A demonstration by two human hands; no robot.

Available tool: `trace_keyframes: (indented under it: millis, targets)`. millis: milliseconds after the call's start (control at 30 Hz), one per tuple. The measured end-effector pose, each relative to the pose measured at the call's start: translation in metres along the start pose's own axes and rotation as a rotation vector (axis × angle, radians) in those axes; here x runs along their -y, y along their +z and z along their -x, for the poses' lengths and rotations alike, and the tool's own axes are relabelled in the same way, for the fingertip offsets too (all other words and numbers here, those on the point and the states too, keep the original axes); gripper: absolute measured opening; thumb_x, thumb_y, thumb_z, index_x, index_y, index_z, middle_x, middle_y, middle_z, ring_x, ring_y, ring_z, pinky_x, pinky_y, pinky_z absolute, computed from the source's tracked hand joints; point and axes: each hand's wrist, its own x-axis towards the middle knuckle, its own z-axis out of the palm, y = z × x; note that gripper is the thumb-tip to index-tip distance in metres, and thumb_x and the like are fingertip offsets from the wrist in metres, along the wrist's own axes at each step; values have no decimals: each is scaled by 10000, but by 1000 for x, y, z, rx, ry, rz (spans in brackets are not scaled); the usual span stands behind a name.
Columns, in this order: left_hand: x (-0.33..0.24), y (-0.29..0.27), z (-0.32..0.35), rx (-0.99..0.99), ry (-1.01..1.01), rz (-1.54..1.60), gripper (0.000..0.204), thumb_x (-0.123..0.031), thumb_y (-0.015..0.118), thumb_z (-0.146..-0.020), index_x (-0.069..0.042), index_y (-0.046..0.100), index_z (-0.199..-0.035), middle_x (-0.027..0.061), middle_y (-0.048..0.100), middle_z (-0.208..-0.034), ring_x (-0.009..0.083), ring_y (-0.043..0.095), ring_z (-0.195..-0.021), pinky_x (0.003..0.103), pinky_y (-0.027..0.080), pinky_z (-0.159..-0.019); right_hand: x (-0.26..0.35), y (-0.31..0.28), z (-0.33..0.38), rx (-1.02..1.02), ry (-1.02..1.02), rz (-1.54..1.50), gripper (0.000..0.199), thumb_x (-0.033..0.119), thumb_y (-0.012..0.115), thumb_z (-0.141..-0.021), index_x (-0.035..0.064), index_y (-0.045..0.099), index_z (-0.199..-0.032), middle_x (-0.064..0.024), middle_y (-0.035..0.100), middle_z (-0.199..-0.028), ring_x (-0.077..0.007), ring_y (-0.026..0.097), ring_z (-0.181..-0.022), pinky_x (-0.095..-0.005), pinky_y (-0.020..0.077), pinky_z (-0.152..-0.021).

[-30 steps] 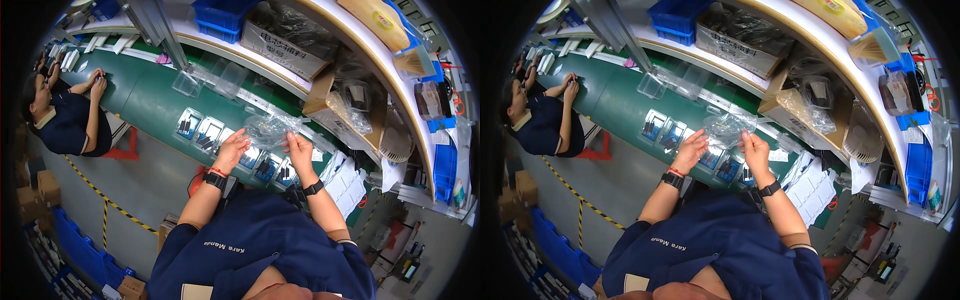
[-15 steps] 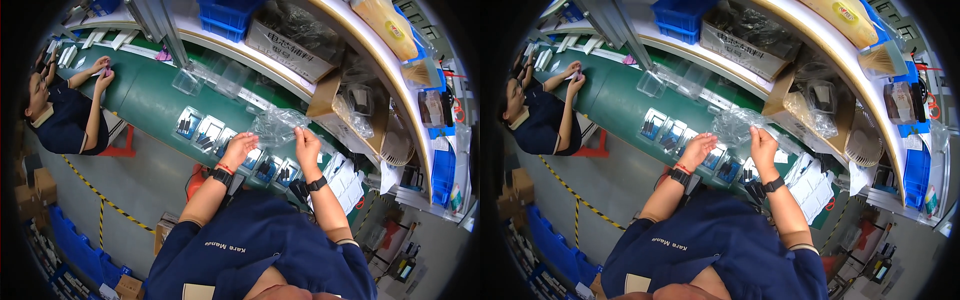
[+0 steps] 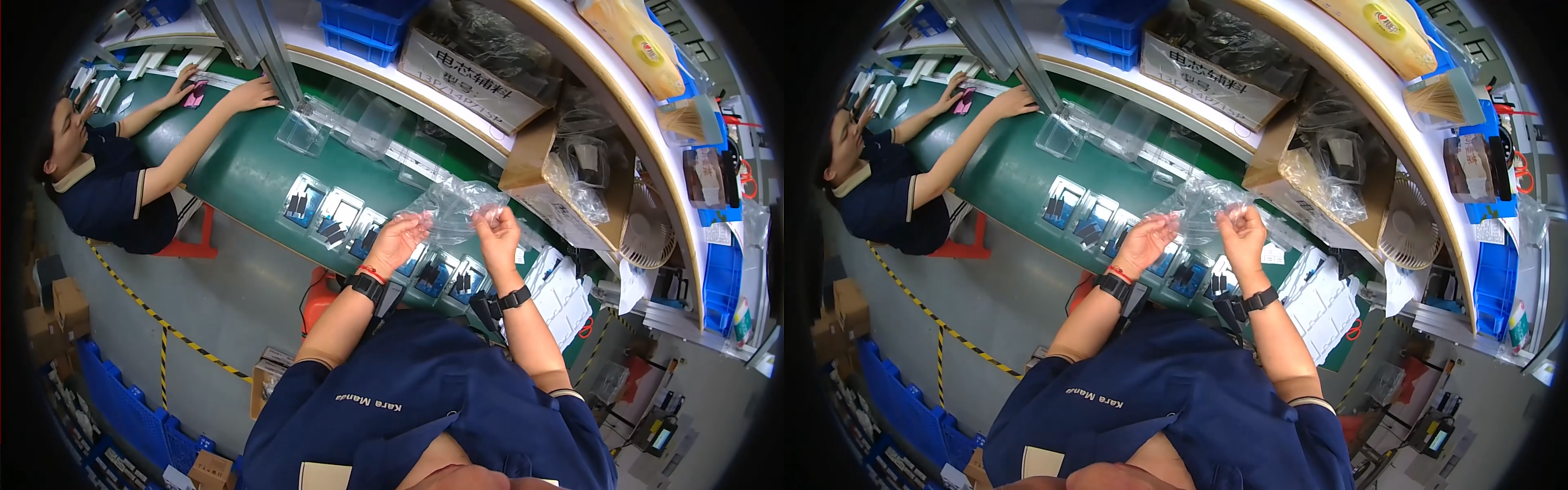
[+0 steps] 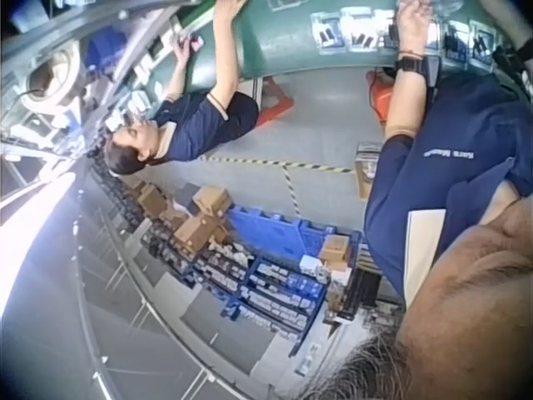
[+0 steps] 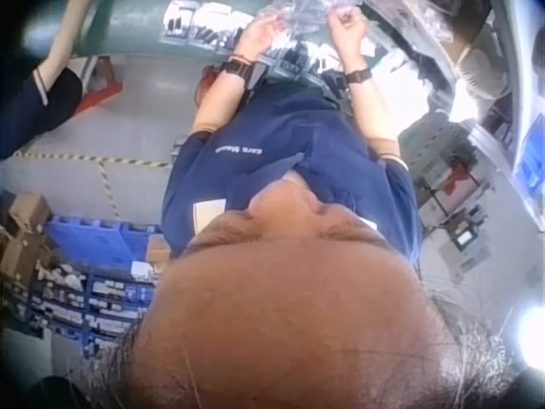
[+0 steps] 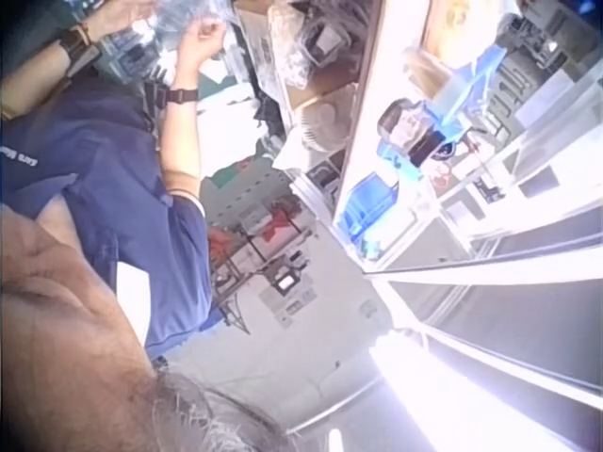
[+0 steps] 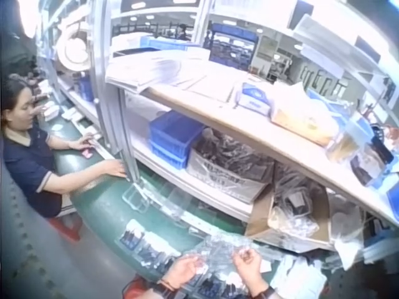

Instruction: Inspecting and packaging electronic battery components into plastic trays at a manufacturing workbench.

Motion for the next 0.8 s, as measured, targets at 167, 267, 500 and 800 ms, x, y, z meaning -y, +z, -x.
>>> trace_keyframes:
  millis: [167,267,500,800]
  targets:
    - [-5,11,4,42,-7,-7,370,126,526,-764,-32,606,-1089,133,626,-1092,155,592,-801,265,497,-741,26,1,6,138,181,-150,596,-48,683,-754,56,371,-1252,-108,466,-1207,-132,574,-919,-239,495,-759]
    - [-3,15,3,1,59,-171,482,140,535,-743,-11,557,-1201,112,621,-1100,138,584,-772,256,481,-720,26,3,6,231,86,39,716,-22,711,-737,56,341,-1344,-134,428,-1290,-183,568,-1023,-278,483,-857]
    - [7,-10,-6,47,6,-502,419,78,576,-776,22,569,-1190,94,582,-1183,151,608,-845,259,467,-729,-7,-5,1,193,-41,331,180,53,660,-819,-6,647,-988,-76,615,-1033,-151,578,-908,-288,469,-812]
    - [-60,-17,36,-239,217,-810,290,-31,595,-855,19,588,-1140,78,627,-1073,133,612,-864,235,489,-707,-19,-83,39,-317,400,-187,123,50,556,-903,-26,556,-1000,-100,612,-948,-204,630,-817,-347,549,-728]
